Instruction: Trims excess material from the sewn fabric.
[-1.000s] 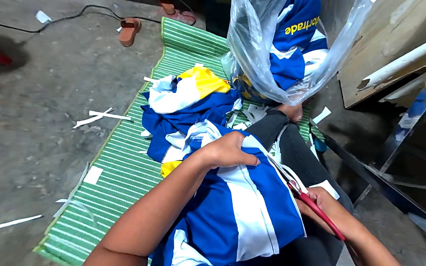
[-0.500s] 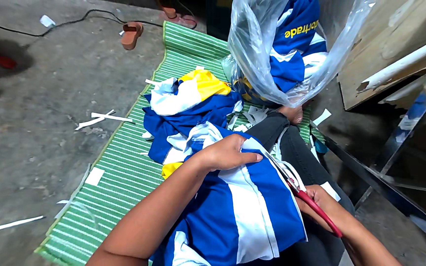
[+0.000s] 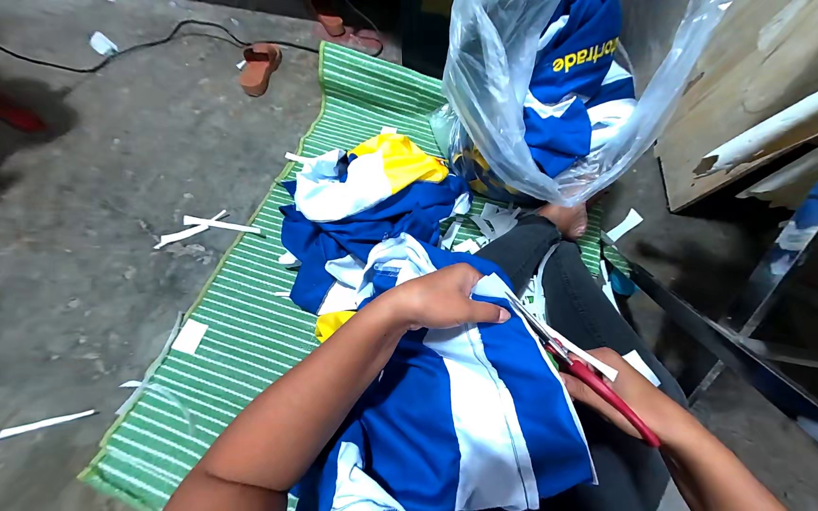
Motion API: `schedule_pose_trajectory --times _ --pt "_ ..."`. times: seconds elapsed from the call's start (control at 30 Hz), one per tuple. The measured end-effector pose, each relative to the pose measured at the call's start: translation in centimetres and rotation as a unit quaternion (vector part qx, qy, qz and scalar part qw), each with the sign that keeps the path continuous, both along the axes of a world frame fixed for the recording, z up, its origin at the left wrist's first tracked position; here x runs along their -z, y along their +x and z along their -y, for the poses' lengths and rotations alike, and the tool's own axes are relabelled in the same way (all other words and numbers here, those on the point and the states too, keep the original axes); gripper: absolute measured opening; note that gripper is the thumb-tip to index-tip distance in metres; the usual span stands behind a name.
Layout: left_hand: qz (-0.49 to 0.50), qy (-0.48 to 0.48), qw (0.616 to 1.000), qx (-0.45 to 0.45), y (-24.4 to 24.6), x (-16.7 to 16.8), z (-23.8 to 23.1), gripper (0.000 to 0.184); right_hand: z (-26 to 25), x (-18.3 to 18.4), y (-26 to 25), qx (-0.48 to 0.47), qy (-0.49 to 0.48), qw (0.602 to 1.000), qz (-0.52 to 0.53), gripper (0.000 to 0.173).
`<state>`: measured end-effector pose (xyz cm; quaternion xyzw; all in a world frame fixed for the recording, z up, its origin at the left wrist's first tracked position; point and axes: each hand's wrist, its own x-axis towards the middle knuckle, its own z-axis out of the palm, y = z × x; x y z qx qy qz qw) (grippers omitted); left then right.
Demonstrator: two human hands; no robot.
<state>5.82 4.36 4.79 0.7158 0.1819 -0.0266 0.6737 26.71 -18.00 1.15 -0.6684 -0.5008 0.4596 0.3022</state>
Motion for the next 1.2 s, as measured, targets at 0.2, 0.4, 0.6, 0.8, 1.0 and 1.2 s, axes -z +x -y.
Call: schedule_pose_trajectory --times 0.2,0.4,0.6,0.8,1.0,1.2 --pt "-0.014 -0.002 1.0 0.007 0.0 -0.1 -0.2 0.01 -0.7 -0.5 -0.7 0.021 -0.051 0.998 -0.028 0.033" --pt "-0.022 -0.031 0.999 0.03 0.1 -0.5 -0.3 0.008 -1.0 0.3 -0.5 -0.011 -0.013 0.998 -0.057 0.032" --pt "-0.034 -0.035 0.998 0.028 0.3 -0.5 -0.3 0.009 -1.6 -0.4 -1.3 0.007 -0.05 0.997 -0.053 0.028" --pt "-0.036 -0.029 0.998 0.05 0.4 -0.6 -0.1 0.009 -1.8 0.3 -0.9 -0.033 -0.01 0.994 -0.102 0.026" --pt "-0.028 -0.031 0.998 0.043 0.4 -0.4 0.0 0.004 -2.4 -0.5 -0.9 -0.014 -0.04 0.992 -0.115 0.028" --pt "-0.042 0.12 0.991 0.044 1.6 -0.3 1.5 0.027 -6.9 -3.0 -4.0 0.141 0.158 0.977 0.036 0.023"
